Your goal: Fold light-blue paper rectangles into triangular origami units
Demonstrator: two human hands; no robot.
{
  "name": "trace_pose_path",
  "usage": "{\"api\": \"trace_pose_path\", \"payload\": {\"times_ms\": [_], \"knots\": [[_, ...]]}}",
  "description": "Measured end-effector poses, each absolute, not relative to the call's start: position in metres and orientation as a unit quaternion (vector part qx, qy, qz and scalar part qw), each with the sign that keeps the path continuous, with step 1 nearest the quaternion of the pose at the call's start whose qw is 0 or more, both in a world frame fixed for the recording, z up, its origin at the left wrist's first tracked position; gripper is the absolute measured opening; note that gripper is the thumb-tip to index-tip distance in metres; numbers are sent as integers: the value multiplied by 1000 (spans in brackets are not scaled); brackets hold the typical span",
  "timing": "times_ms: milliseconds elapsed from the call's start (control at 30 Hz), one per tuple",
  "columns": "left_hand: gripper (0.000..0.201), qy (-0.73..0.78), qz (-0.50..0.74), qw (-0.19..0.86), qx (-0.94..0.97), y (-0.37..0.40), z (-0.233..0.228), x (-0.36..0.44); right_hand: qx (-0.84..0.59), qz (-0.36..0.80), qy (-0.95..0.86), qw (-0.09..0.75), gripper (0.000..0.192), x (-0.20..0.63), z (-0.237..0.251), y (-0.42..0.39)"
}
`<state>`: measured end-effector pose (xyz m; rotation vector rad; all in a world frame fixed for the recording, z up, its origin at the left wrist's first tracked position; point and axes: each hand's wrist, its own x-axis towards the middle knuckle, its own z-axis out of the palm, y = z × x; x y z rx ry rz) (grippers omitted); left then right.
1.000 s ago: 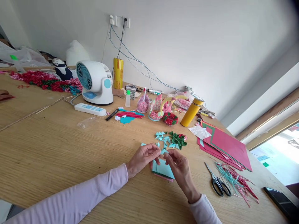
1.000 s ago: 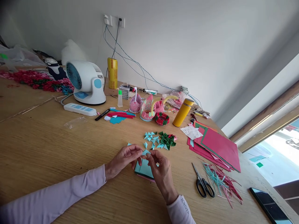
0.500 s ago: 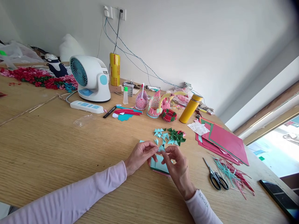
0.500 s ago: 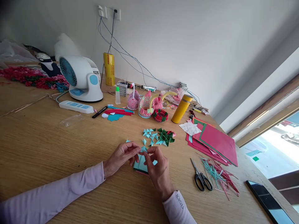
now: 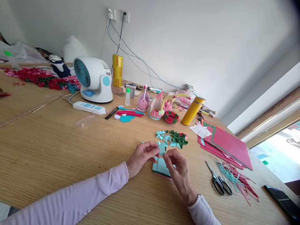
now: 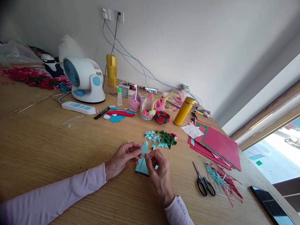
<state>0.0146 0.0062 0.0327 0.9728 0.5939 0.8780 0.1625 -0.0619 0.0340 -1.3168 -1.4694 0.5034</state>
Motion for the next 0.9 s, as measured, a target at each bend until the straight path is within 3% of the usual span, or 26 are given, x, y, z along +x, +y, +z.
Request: {"api": "trace_pose_path", "payload": {"times_ms": [133,267,400,667,900], "knots": [[38,257,387,779,421,8,31,13,-549,243,-601,528,13,167,38,-64],[32,216,313,832,405,10,30,11,-500,202,-667,514,28,174,43,-63],[30,206,258,852,406,8,30,11,-483,208,-687,501,9,176,41,-61],[28,234,318,744,539,2,33,13,-593,231,-584,504,22,174,30,-57],[32,224,366,698,573,6,24,17,-563,299,-588,498,24,173,29,-57]]}}
